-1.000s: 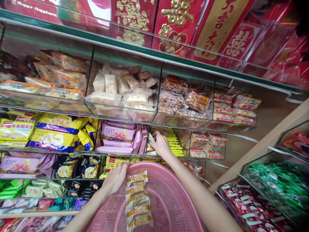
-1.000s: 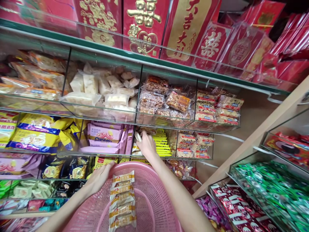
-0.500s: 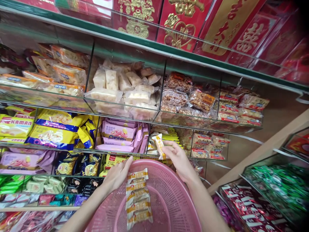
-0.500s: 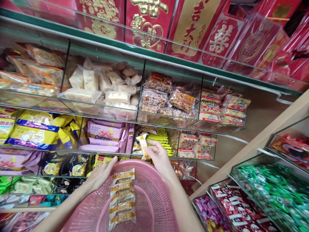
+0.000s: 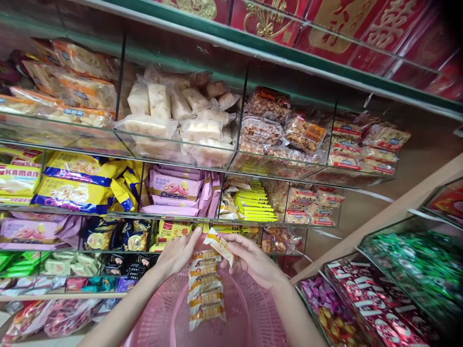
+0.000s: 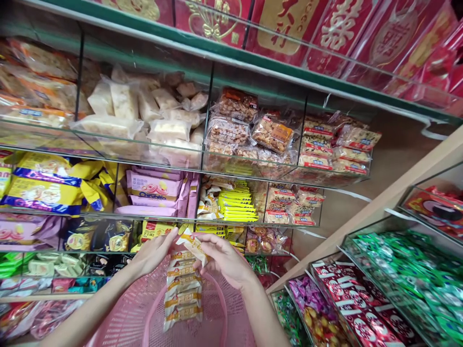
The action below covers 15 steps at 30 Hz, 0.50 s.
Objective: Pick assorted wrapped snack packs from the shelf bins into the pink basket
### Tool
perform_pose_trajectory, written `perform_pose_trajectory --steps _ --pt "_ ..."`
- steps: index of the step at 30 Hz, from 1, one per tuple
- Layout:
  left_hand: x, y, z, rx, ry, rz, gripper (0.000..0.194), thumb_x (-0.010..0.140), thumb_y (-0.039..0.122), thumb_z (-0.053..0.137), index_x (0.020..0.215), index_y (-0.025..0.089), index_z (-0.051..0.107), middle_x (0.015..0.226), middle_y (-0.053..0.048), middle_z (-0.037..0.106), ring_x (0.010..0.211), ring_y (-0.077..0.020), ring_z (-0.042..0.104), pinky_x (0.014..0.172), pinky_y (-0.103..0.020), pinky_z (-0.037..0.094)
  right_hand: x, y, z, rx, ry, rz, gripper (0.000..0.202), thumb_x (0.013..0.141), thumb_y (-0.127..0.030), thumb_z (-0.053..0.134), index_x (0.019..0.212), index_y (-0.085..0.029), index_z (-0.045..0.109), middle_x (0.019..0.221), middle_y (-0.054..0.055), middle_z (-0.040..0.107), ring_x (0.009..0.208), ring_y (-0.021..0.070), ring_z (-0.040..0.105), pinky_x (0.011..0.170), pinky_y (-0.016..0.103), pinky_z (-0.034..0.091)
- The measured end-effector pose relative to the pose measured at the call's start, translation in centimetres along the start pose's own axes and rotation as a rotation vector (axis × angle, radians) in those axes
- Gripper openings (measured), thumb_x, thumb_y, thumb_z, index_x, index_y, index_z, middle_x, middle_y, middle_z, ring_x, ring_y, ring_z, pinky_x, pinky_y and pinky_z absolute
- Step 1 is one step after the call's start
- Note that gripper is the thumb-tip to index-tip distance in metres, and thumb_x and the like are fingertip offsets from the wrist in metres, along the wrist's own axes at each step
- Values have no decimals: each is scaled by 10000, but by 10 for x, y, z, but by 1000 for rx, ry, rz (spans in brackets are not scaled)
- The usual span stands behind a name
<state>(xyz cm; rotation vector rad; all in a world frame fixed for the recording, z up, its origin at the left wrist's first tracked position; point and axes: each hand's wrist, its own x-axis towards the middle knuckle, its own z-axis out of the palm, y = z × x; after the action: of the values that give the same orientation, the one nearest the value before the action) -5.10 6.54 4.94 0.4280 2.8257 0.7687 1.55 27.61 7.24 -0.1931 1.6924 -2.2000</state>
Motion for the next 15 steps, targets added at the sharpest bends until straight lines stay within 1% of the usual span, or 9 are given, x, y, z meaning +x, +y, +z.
perform_pose_trajectory --steps 2,4,7,10,13,15 --pt "-3 2 -1 -18 7 -14 736 838 619 71 878 188 666 871 -106 708 851 -265 639 741 -347 425 4 7 1 98 3 22 351 820 -386 595 1141 -244 579 1103 47 607 715 82 627 579 178 482" --pt "-5 5 -3 -41 13 -38 765 832 633 49 831 185 670 811 -106 706 803 -266 642 712 -346 424 7 10 3 177 -4 35 353 811 -361 614 1136 -223 594 1065 43 620 715 62 609 602 157 476" --pt "-8 7 -4 -56 21 -63 779 819 657 47 763 185 663 752 -103 699 753 -263 642 686 -336 421 8 14 3 214 21 33 353 773 -327 662 1101 -204 614 1029 33 630 707 51 590 638 154 473" --pt "-9 5 -3 -55 29 -63 777 817 664 49 790 189 664 757 -98 700 761 -263 641 692 -328 418 9 21 -2 121 25 95 330 737 -341 695 1019 -190 617 958 30 653 689 74 604 631 192 475" --pt "-10 3 -3 -52 32 -49 788 814 667 44 859 189 669 776 -102 702 776 -271 637 690 -329 413 10 34 -10 -23 -5 217 364 668 -375 745 928 -170 595 807 10 662 641 104 614 543 202 450" --pt "-10 2 -2 -52 27 -45 798 813 668 39 885 190 673 786 -105 703 772 -274 635 677 -330 406 12 43 -13 -82 1 262 386 619 -388 772 869 -160 588 758 -3 655 622 103 609 517 194 428"
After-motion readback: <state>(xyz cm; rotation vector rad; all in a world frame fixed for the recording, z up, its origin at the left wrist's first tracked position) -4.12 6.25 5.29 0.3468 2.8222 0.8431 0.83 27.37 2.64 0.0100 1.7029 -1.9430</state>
